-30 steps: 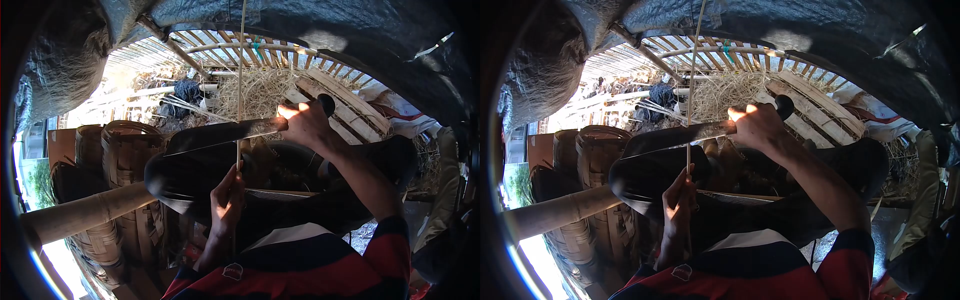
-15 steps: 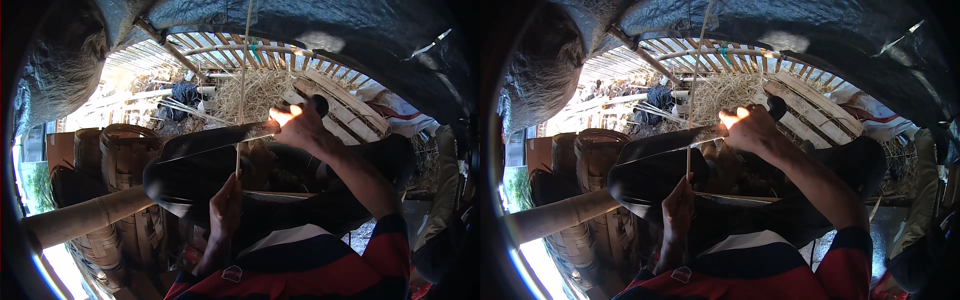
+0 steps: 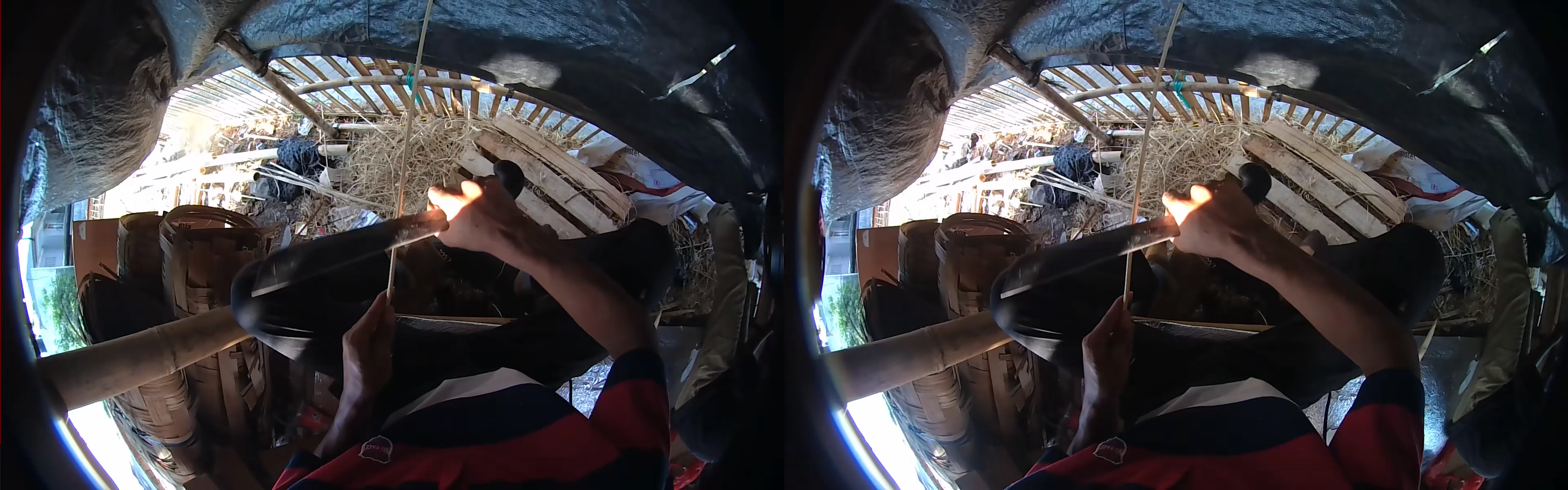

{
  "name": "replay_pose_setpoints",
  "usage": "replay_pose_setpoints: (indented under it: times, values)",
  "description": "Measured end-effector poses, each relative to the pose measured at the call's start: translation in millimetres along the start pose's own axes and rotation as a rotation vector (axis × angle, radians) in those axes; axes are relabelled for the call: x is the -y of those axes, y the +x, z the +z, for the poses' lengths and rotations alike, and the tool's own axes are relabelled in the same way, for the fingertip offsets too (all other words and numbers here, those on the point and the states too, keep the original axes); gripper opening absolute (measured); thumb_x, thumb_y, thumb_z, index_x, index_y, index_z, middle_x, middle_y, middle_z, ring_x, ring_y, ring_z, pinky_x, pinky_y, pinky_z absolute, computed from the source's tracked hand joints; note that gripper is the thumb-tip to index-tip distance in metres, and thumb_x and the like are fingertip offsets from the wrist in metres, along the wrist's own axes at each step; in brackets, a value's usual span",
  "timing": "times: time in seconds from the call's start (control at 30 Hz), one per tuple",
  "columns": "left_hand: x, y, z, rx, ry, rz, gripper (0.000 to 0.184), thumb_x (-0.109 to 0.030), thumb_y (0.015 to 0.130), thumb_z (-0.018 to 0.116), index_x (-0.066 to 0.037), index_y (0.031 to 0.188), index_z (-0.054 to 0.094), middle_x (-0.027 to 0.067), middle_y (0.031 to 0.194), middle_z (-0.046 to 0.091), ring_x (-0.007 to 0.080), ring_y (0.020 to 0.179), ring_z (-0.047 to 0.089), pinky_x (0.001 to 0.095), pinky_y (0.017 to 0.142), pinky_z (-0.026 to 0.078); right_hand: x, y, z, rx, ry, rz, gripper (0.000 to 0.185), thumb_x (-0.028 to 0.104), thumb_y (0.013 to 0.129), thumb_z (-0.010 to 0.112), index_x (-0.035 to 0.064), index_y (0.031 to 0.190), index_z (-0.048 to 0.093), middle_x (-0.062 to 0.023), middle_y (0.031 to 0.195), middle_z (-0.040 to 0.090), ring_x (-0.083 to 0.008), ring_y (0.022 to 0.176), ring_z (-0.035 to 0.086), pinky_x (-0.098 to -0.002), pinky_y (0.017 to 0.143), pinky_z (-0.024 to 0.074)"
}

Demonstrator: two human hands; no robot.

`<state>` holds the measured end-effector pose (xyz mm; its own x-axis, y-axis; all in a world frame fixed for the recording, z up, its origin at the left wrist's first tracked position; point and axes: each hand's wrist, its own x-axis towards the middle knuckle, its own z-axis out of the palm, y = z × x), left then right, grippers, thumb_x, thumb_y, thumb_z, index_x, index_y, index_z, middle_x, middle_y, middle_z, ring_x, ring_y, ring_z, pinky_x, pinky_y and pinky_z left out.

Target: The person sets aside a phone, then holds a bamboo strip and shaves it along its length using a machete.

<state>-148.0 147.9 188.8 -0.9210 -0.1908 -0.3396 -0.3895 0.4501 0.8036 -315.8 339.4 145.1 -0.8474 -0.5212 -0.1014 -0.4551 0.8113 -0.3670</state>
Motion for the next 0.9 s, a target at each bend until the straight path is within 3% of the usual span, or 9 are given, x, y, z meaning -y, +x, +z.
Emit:
replay_pose_setpoints:
  times: [0.1,0.23,0.37,0.43,0.47,0.5,0.7,0.77,0.9]
  values:
    - [0.8,0.9,-4.5,-0.007,0.045,0.004,0.032,-0.013,0.096,0.053,0.001,0.125,0.055,0.0051,0.083,0.064,0.0065,0.074,0.056,0.0235,0.065,0.046,-2.8,1.3,0.4,-0.109,0.01,-0.051,0.042,0.033,0.073,0.063,0.0145,0.11,0.06,-0.0118,0.078,0.064,-0.0309,0.078,0.063,-0.0445,0.074,0.0482]
    - [-0.2,-4.5,-13.6,0.022,-0.022,-0.036,0.033,-0.014,0.096,0.052,-0.001,0.127,0.054,-0.0028,0.071,0.055,0.0022,0.062,0.048,0.0204,0.054,0.04,-57.7,26.2,8.0,-0.467,0.034,0.207,0.026,0.03,0.075,0.065,0.0086,0.089,0.065,-0.0124,0.079,0.065,-0.0313,0.075,0.063,-0.0427,0.072,0.05]
    - [0.1,-0.5,-15.7,0.052,-0.166,-0.104,0.034,-0.015,0.097,0.05,-0.002,0.128,0.053,-0.0079,0.066,0.044,-0.0015,0.054,0.039,0.0169,0.047,0.031,-67.8,29.6,-18.0,-0.252,0.25,0.528,0.029,0.032,0.076,0.065,0.0044,0.085,0.062,-0.0139,0.083,0.067,-0.0313,0.084,0.064,-0.0395,0.076,0.0517]
    - [1.4,6.7,-15.0,0.059,-0.258,-0.101,0.034,-0.015,0.097,0.05,-0.002,0.128,0.053,-0.0082,0.066,0.045,-0.0021,0.054,0.038,0.0161,0.047,0.03,-62.1,24.8,-16.6,-0.326,0.439,0.408,0.027,0.03,0.076,0.064,0.004,0.083,0.06,-0.0138,0.079,0.067,-0.0311,0.081,0.065,-0.0389,0.073,0.0508]
    - [0.5,11.2,-16.4,0.086,-0.363,-0.115,0.034,-0.015,0.097,0.05,-0.001,0.128,0.053,-0.0084,0.065,0.044,-0.0023,0.053,0.036,0.0159,0.046,0.028,-56.3,24.1,-7.9,-0.385,0.514,0.291,0.021,0.021,0.078,0.067,0.0016,0.081,0.058,-0.009,0.068,0.061,-0.0149,0.063,0.059,-0.0302,0.061,0.0464]
    - [-0.7,15.5,-16.9,0.111,-0.467,-0.128,0.034,-0.015,0.097,0.05,0.001,0.127,0.052,-0.0086,0.065,0.044,-0.0025,0.052,0.035,0.0157,0.046,0.027,-47.0,22.2,-6.0,-0.333,0.613,0.247,0.02,0.021,0.079,0.067,0.003,0.082,0.059,-0.0048,0.066,0.058,-0.0106,0.061,0.054,-0.0285,0.059,0.0447]
    - [-18.8,23.7,-10.7,0.193,-0.579,-0.126,0.036,-0.014,0.096,0.05,0.003,0.128,0.049,-0.0088,0.065,0.043,-0.0024,0.053,0.034,0.0151,0.046,0.025,11.7,-0.5,-3.4,-0.146,0.769,-0.068,0.022,0.026,0.078,0.07,0.0076,0.087,0.061,-0.0035,0.064,0.056,-0.0148,0.059,0.055,-0.0312,0.058,0.0448]
    - [-17.6,21.4,-6.1,0.214,-0.578,-0.083,0.036,-0.014,0.096,0.05,0.003,0.129,0.049,-0.0083,0.066,0.044,-0.0023,0.053,0.035,0.0152,0.047,0.025,19.8,-5.5,-4.4,-0.188,0.703,-0.046,0.025,0.031,0.074,0.07,0.0099,0.085,0.065,-0.0113,0.072,0.065,-0.0298,0.068,0.065,-0.0385,0.063,0.0515]
    - [-19.0,18.1,-0.8,0.201,-0.57,-0.02,0.038,-0.013,0.095,0.051,0.003,0.13,0.048,-0.006,0.07,0.048,-0.0019,0.055,0.037,0.0155,0.048,0.029,24.6,-16.3,-6.3,-0.235,0.331,-0.181,0.028,0.035,0.071,0.07,0.0105,0.082,0.063,-0.0092,0.069,0.065,-0.0286,0.068,0.066,-0.0411,0.063,0.0535]
